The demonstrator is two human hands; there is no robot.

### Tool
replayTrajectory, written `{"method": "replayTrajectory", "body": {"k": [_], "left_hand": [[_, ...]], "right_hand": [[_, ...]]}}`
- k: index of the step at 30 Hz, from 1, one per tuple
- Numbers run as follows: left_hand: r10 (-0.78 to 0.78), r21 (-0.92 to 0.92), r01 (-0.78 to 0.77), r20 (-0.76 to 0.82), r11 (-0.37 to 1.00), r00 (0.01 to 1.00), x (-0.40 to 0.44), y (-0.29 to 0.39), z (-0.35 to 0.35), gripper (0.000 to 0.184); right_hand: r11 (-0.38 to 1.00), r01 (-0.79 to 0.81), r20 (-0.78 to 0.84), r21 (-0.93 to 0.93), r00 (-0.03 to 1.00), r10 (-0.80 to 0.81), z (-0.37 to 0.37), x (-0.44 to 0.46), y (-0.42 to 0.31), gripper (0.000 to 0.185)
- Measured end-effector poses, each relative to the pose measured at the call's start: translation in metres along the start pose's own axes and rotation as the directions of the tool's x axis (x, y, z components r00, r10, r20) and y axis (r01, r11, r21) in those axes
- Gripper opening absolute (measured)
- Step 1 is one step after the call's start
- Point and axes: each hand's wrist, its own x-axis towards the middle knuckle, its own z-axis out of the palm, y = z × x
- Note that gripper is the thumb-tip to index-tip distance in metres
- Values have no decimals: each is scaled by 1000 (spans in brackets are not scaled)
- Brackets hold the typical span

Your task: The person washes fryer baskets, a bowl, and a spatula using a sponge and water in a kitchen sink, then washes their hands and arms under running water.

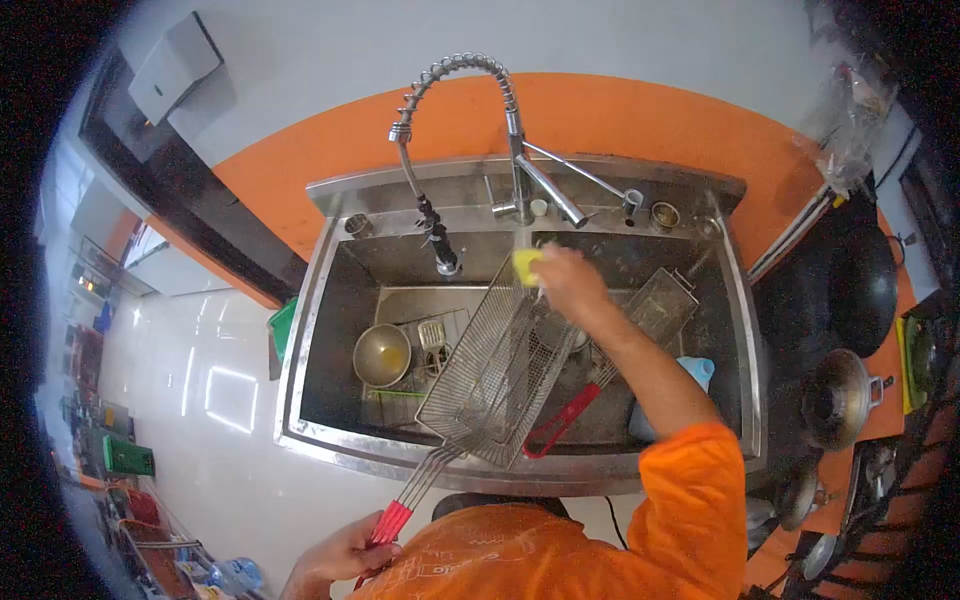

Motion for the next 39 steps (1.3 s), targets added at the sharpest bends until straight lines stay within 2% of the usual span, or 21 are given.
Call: {"method": "replayTrajectory", "body": {"k": [3,4,6,7,10,13,16,19,22,24,26,27,28,29,30,31,32,33,35,37,39], "left_hand": [[-87,-55,89,32,994,996,-4,-2,5,36],[3,-50,-3,-3,999,1000,-3,-3,9,35],[175,-40,-178,-72,983,982,-2,-9,19,33],[111,-63,-115,-60,991,992,-4,-9,19,32],[-12,-110,9,-25,994,1000,-7,-8,20,30],[16,-130,-20,-31,991,999,-7,-17,20,29],[38,-151,-39,-11,988,999,-12,-22,22,28],[60,-135,-60,-3,989,998,-10,-18,26,29],[20,-110,-22,-16,994,1000,-11,-17,31,29],[15,-119,-16,-3,993,1000,-12,-15,33,27],[9,-131,-10,-9,991,1000,-15,-9,35,26],[10,-141,-12,-10,990,1000,-16,-7,36,26],[30,-150,-30,0,988,1000,-15,-7,36,26],[47,-161,-45,12,986,999,-13,-9,37,26],[65,-172,-59,25,983,998,-12,-11,37,26],[57,-163,-51,30,985,998,-10,-13,37,26],[50,-152,-44,35,987,998,-9,-14,36,26],[45,-139,-39,40,989,998,-6,-15,36,26],[87,-94,-87,-4,992,996,-2,-19,40,25],[77,-114,-78,-13,990,997,-4,-18,38,26],[23,-215,-15,35,977,999,-8,-12,38,28]], "right_hand": [[906,294,229,-303,946,-230,46,12,5,18],[843,389,304,-371,909,-285,50,18,2,18],[939,162,341,-305,939,-51,61,29,-7,19],[961,39,372,-272,926,68,69,30,-11,20],[949,-113,539,-293,800,262,96,30,-20,20],[963,-216,597,-164,755,271,113,19,-8,22],[967,54,480,-247,874,74,92,21,-15,22],[903,372,398,-215,878,-266,84,25,-6,22],[933,207,566,-294,825,-5,112,16,-1,20],[960,49,570,-276,812,123,128,6,-3,19],[968,-246,596,-42,771,222,138,5,-4,18],[881,-441,628,173,738,246,134,11,-5,17],[694,-593,593,409,751,291,130,13,-7,16],[438,-649,556,623,760,336,127,14,-10,16],[122,-561,457,819,767,450,123,14,-20,17],[-183,-350,388,919,717,579,116,14,-35,19],[-56,-312,248,949,621,743,101,20,-56,23],[192,-324,54,926,618,784,118,21,-60,23],[624,-339,-336,704,616,712,164,20,-62,23],[527,-385,-60,758,763,643,135,12,-90,25],[692,-239,-91,681,910,405,78,3,-118,26]]}}
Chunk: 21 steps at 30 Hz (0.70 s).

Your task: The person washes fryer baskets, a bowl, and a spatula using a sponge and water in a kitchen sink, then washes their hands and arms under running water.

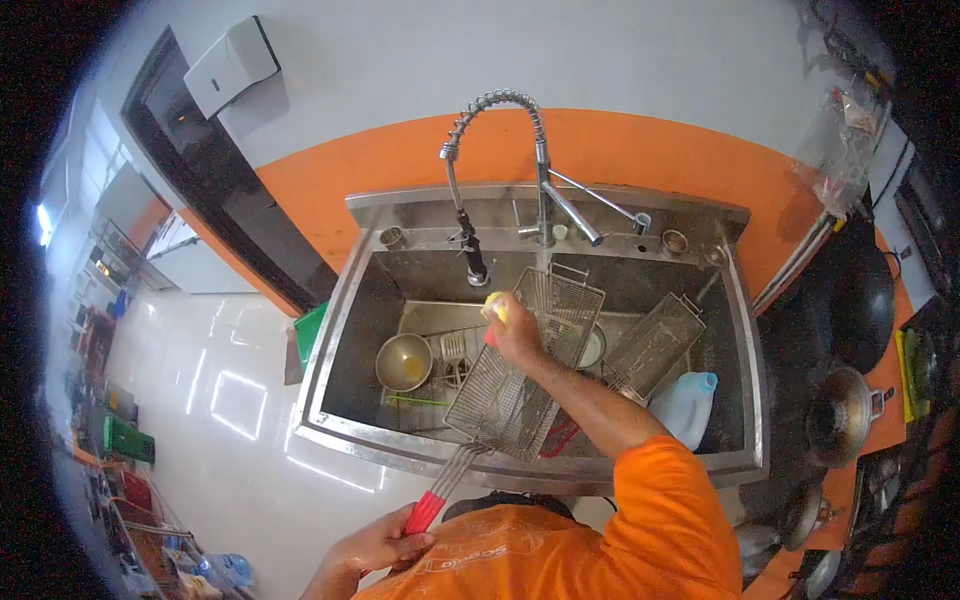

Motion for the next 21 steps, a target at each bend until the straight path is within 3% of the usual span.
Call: {"method": "replayTrajectory", "body": {"k": [1,3,4,7,13,14,17,19,20,21], "left_hand": [[4,33,-4,-11,999,1000,0,3,1,29],[6,95,-3,-33,995,999,-2,5,4,31],[85,147,-78,-43,986,995,2,1,4,31],[194,218,-178,-55,960,979,6,-10,3,30],[17,40,-16,-30,999,999,4,-11,-3,28],[10,8,-9,-31,1000,999,2,-8,-2,27],[5,5,-4,-38,1000,999,2,-11,-2,26],[9,16,-8,-45,1000,999,1,-10,-1,25],[12,12,-11,-49,1000,999,0,-7,1,25],[16,7,-16,-55,1000,998,-1,-6,2,25]], "right_hand": [[990,-113,108,-88,987,123,-6,12,6,25],[923,119,24,-367,993,-119,-25,43,38,21],[838,224,4,-498,967,-256,-32,60,45,20],[824,102,-8,-557,992,-129,-34,80,38,20],[963,-71,44,-261,995,86,7,14,22,24],[968,-202,148,-150,963,224,10,6,26,20],[823,-563,468,71,748,472,5,-3,26,17],[691,-713,633,123,592,498,-25,7,-6,28],[957,-286,392,42,886,247,-19,26,49,27],[996,-92,208,-12,974,92,-21,39,61,26]]}}
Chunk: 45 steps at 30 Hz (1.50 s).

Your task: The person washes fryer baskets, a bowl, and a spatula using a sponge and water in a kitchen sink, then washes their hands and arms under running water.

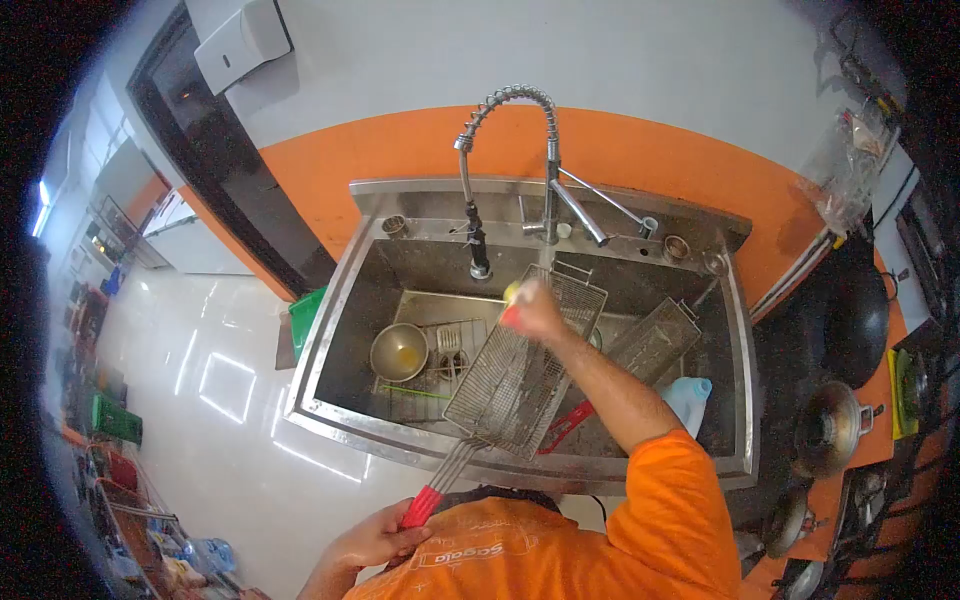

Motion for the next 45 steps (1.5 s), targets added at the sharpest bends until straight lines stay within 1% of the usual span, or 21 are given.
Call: {"method": "replayTrajectory", "body": {"k": [1,2,3,6,7,9,10,13,14,17,18,21,22,25,27,29,32,36,39,42,45], "left_hand": [[34,35,-34,-8,999,999,0,-2,0,26],[69,72,-68,-16,995,997,2,-6,-1,27],[103,108,-100,-21,989,994,2,-9,0,27],[481,421,-400,-103,814,871,-1,-16,7,24],[395,469,-303,-110,830,912,-6,-12,8,25],[208,551,-101,-136,828,969,-21,6,8,27],[186,584,-70,-142,809,972,-23,8,7,30],[139,636,-5,-161,772,977,-27,13,7,36],[133,626,0,-166,780,977,-29,15,7,36],[146,614,-5,-181,790,973,-31,10,7,35],[156,612,-10,-186,791,970,-32,7,6,35],[162,584,-14,-202,812,966,-35,4,5,34],[167,627,3,-212,779,963,-34,2,4,34],[186,745,48,-228,666,956,-32,-6,0,34],[197,813,76,-230,578,953,-32,-11,-3,35],[221,827,76,-235,557,946,-26,-25,-5,36],[239,844,76,-235,531,942,-23,-30,-7,35],[229,879,72,-201,471,952,-15,-46,-15,35],[335,921,59,-199,385,921,-2,-62,-20,32],[389,937,78,-216,341,895,12,-74,-30,27],[450,942,90,-236,322,861,25,-85,-40,23]], "right_hand": [[979,130,-197,-157,967,-160,-9,7,-14,26],[995,37,-363,-89,930,-66,-24,7,-27,25],[986,1,-364,-170,929,-64,-39,9,-39,24],[930,-90,-303,-357,953,-24,-81,7,-60,24],[904,-114,-272,-411,962,-2,-91,8,-63,25],[877,-203,-304,-436,950,68,-106,16,-58,27],[860,-245,-320,-448,942,102,-112,20,-58,29],[807,-229,-91,-545,973,215,-127,29,-62,44],[798,-226,-21,-558,966,259,-129,41,-42,54],[758,-245,200,-604,874,442,-133,53,-48,51],[804,-313,195,-506,866,460,-132,50,-58,48],[856,-332,139,-395,900,413,-123,33,-110,46],[856,-157,63,-492,975,215,-118,42,-93,48],[699,-73,-24,-711,996,80,-106,55,-80,43],[632,-159,11,-758,966,257,-103,64,-70,45],[549,-230,33,-804,903,428,-101,69,-56,47],[473,-280,38,-836,829,558,-94,65,-34,52],[582,-351,119,-733,777,618,-108,57,-18,48],[667,-410,146,-622,776,614,-120,42,-30,45],[725,-521,115,-451,771,626,-123,35,-16,46],[855,-467,158,-227,848,505,-119,26,2,48]]}}
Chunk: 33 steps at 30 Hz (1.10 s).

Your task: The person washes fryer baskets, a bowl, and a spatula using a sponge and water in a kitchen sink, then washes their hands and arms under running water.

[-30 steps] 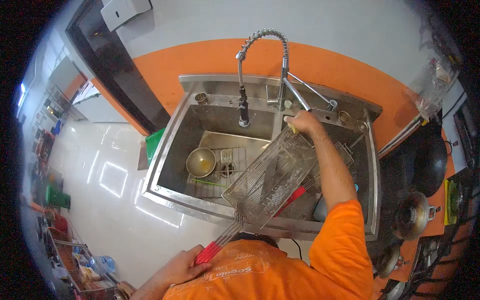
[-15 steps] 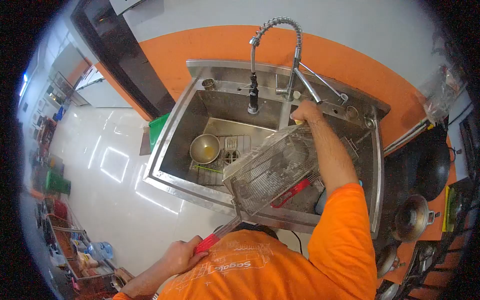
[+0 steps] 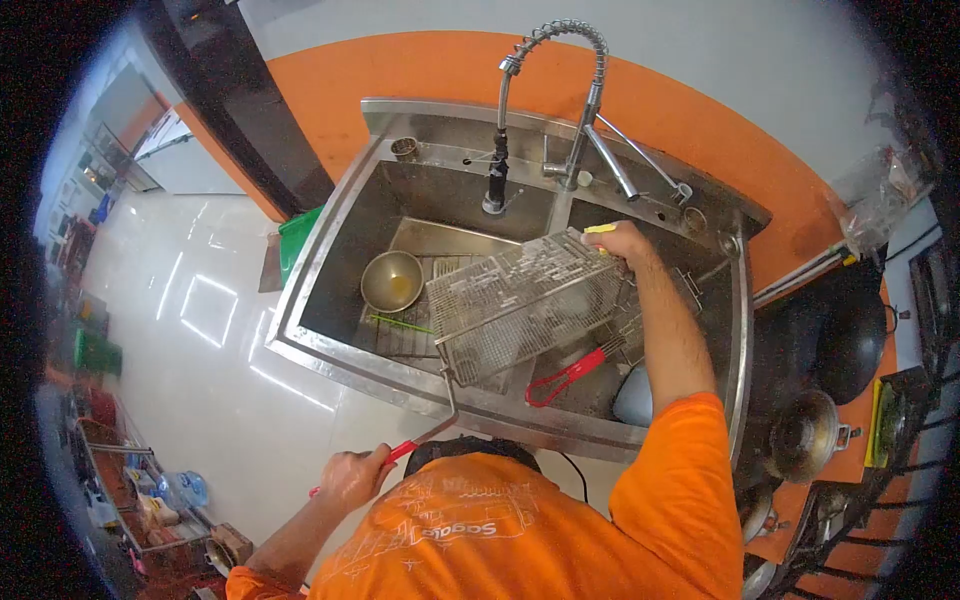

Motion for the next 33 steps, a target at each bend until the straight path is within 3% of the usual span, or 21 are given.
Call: {"method": "replayTrajectory", "body": {"k": [3,6,9,12,13,16,19,22,27,29,31,33], "left_hand": [[-6,-29,5,-21,1000,1000,8,-7,17,21],[-31,3,31,2,1000,1000,19,-11,31,18],[-15,-20,14,-48,1000,999,24,-18,39,18],[-138,-63,141,54,988,989,29,-22,40,20],[-147,-165,157,70,974,987,30,-25,42,26],[-11,-642,129,185,756,983,41,-33,61,43],[-127,-644,605,629,469,767,58,-28,62,63],[-81,-618,501,579,606,811,69,-34,69,72],[-132,-522,264,277,811,952,64,-6,51,68],[-117,-472,225,247,852,962,67,2,49,65],[-112,-433,232,286,871,952,71,4,53,61],[-128,-441,240,269,865,954,71,6,53,59]], "right_hand": [[973,207,-217,-101,950,-224,14,15,24,39],[898,161,-391,-409,859,-332,28,-42,-18,30],[888,145,-405,-436,850,-338,30,-55,-20,26],[808,193,-380,-556,806,-454,32,-56,-18,25],[797,203,-372,-569,801,-470,33,-56,-20,24],[769,230,-347,-596,790,-505,36,-56,-24,22],[768,217,-340,-603,800,-494,40,-60,-25,23],[754,159,-362,-637,802,-475,40,-68,-31,24],[694,138,-259,-707,862,-435,87,-96,-51,24],[702,327,-152,-633,836,-527,126,-108,-57,25],[683,415,-25,-601,845,-534,158,-130,-81,24],[664,414,1,-623,849,-528,156,-113,-73,26]]}}
